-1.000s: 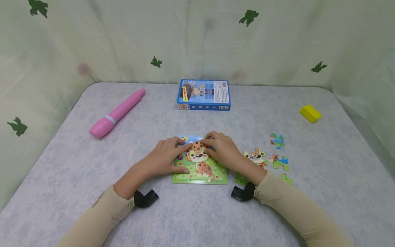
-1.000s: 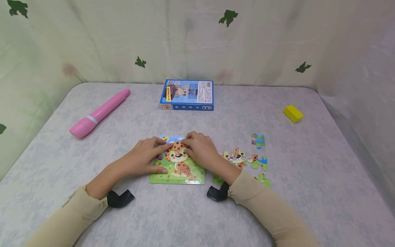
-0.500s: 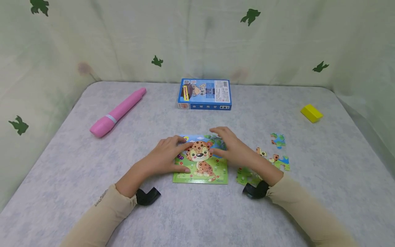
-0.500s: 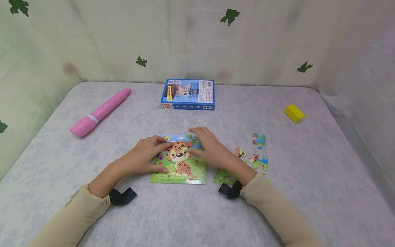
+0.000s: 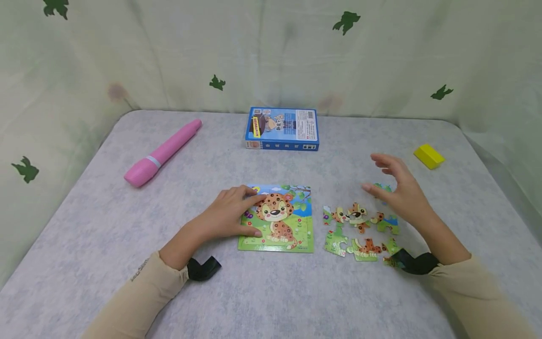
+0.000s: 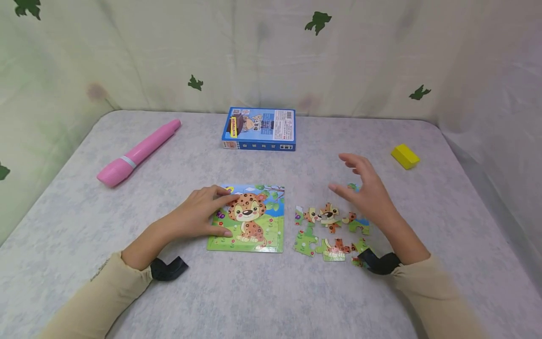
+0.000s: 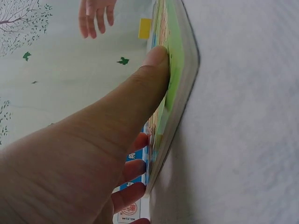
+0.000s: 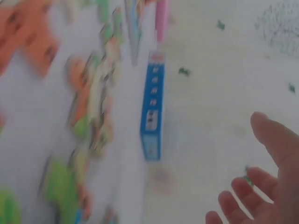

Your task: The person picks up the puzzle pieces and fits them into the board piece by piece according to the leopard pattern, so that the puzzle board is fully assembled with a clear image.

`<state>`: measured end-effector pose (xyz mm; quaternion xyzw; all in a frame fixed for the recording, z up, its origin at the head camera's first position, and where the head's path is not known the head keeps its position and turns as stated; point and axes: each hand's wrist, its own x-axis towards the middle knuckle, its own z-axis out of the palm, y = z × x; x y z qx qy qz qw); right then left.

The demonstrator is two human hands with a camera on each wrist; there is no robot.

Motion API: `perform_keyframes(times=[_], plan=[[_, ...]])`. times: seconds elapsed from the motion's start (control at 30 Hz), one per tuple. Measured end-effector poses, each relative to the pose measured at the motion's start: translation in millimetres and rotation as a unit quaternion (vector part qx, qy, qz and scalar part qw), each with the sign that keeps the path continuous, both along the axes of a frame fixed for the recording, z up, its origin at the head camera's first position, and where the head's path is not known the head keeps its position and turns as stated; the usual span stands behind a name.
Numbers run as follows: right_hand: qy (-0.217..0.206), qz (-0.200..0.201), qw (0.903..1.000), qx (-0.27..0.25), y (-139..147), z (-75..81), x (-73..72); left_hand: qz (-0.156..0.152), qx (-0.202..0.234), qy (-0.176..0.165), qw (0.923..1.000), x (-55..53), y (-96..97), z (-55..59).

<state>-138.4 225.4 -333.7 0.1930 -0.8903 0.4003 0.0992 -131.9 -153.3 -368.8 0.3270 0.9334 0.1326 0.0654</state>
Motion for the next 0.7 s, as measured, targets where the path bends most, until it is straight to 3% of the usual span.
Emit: perform_keyframes(times=[0.37, 0.7], plan=[[-0.113, -0.056, 0.9919, -0.006, 38.4, -29.0, -4.2, 0.001, 0.002, -0.001, 1.0000, 0.3, 1.4, 0.6], [-0.165, -0.048, 0.9840, 0.049, 57.3, -42.9, -9.1, 0.003, 0.005, -0.002, 1.0000, 0.5, 0.3, 0.5]])
